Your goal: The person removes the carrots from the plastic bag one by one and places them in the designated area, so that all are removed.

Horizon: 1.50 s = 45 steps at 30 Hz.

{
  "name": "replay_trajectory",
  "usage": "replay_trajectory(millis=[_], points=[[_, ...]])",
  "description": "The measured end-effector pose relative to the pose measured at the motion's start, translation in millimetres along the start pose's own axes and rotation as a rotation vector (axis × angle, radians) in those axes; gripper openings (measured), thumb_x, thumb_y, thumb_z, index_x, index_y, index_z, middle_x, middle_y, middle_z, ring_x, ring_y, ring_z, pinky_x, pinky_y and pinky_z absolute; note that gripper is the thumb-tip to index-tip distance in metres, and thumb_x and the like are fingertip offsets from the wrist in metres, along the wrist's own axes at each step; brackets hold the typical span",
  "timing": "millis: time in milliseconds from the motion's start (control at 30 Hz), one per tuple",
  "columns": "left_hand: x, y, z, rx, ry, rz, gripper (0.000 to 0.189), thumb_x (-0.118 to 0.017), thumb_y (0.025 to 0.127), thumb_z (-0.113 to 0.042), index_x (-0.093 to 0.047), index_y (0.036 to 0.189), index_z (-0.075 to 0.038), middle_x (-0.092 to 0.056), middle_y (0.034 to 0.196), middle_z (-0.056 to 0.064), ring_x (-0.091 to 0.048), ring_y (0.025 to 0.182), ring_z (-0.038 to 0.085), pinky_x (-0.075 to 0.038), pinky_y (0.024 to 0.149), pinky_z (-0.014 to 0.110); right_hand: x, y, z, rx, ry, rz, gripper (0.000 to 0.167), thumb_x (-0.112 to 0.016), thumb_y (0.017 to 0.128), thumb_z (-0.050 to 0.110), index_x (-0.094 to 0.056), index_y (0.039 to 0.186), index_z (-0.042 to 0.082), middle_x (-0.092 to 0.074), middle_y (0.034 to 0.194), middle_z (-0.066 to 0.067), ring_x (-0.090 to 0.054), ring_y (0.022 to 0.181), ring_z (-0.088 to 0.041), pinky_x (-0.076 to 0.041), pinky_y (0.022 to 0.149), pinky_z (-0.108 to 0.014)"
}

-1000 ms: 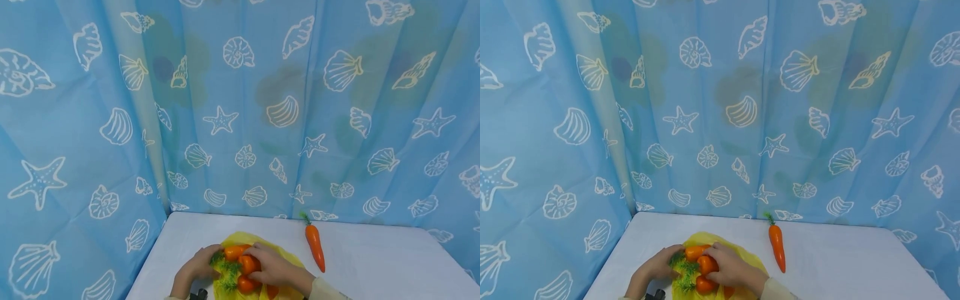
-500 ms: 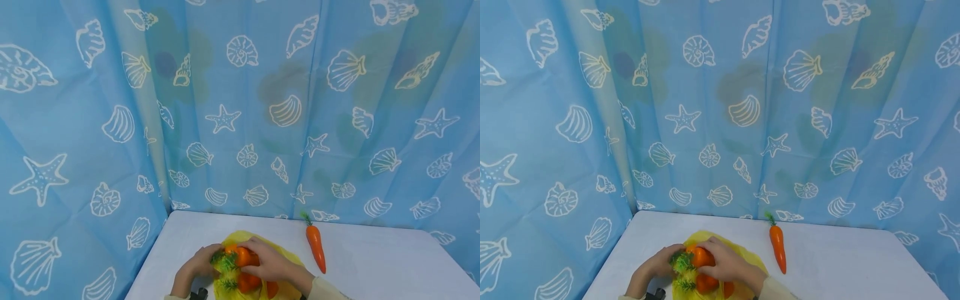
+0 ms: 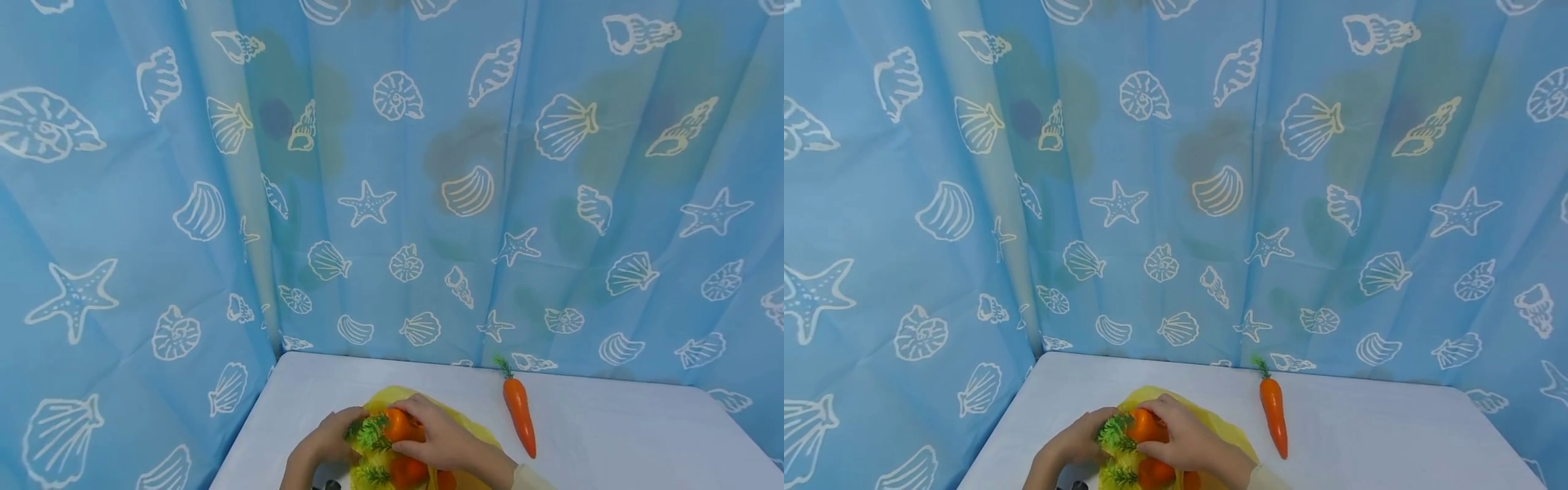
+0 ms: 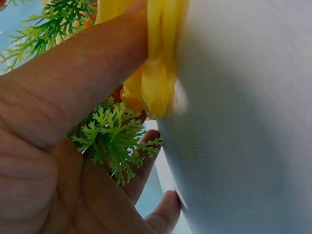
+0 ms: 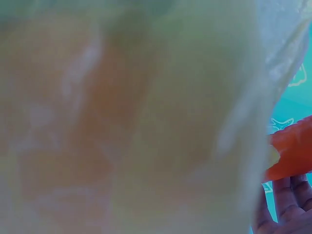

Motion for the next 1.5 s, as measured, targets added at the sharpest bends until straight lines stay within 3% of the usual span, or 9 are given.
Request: replay_trajectory(millis=[333, 600, 800, 1033, 1300, 1500], points=[[2.1, 0.6, -5.7, -0.008, -0.004, -0.001, 0.066, -0.084, 0.068, -0.001, -0.062, 0.129, -0.015, -0.059, 0.137, 0.01, -0.049, 0.127, 0.041, -0.034, 0.108, 0.07, 3, 0.2, 0, -0.001, 0.013, 0.008, 0.05, -0.064, 0.094, 0.044, -0.054, 0.136, 0.02, -0.058, 0.123, 0.005, -0.056, 0.105, -0.003, -0.055, 0.091, -0.025], [-2.5, 5.6, 4.7, -0.037, -0.02, 0.0, 0.067, -0.086, 0.065, -0.006, -0.062, 0.127, -0.018, -0.064, 0.131, 0.006, -0.052, 0.128, 0.037, -0.022, 0.114, 0.07, 12, 5.1, 8, -0.002, 0.074, -0.011, 0.047, -0.066, 0.094, 0.037, -0.052, 0.137, 0.024, -0.058, 0.12, 0.005, -0.057, 0.104, -0.006, -0.055, 0.092, -0.025], [-1.1, 7.0, 3.1, 0.015, 0.026, 0.017, 0.068, -0.086, 0.069, -0.011, -0.06, 0.132, -0.016, -0.06, 0.137, 0.009, -0.045, 0.133, 0.042, -0.031, 0.111, 0.069, 24, 11.4, 27, 0.054, 0.151, -0.091, 0.048, -0.066, 0.094, 0.034, -0.05, 0.139, 0.026, -0.058, 0.119, 0.003, -0.062, 0.108, -0.011, -0.056, 0.094, -0.026], [-1.7, 5.4, 4.1, 0.032, -0.016, 0.011, 0.065, -0.085, 0.07, -0.005, -0.062, 0.13, -0.016, -0.058, 0.14, 0.009, -0.041, 0.138, 0.043, -0.023, 0.112, 0.073, 38, 15.5, 43, 0.112, 0.102, -0.215, 0.051, -0.066, 0.095, 0.033, -0.049, 0.141, 0.021, -0.059, 0.122, 0.001, -0.062, 0.105, -0.015, -0.057, 0.09, -0.024], [-1.1, 5.7, 2.9, -0.008, -0.013, 0.023, 0.066, -0.085, 0.07, -0.005, -0.061, 0.13, -0.014, -0.057, 0.14, 0.009, -0.044, 0.135, 0.041, -0.027, 0.112, 0.07, 55, 17.1, 34, 0.043, 0.065, -0.243, 0.055, -0.066, 0.094, 0.038, -0.047, 0.144, 0.023, -0.066, 0.12, 0.001, -0.065, 0.093, -0.011, -0.059, 0.077, -0.022], [-0.6, 4.3, 1.5, 0.014, -0.011, 0.012, 0.067, -0.084, 0.07, -0.004, -0.06, 0.132, -0.016, -0.057, 0.141, 0.009, -0.042, 0.136, 0.042, -0.023, 0.112, 0.072, 65, 13.3, 25, 0.009, 0.047, -0.268, 0.055, -0.066, 0.094, 0.039, -0.047, 0.143, 0.025, -0.066, 0.119, -0.002, -0.066, 0.091, -0.012, -0.058, 0.075, -0.021]])
Point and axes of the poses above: each hand's wrist, its own y-axis towards the middle knuckle, its own x-axis out of the back of the hand, z = x × y, the point moved 4 cm from there along y, towards the middle knuckle
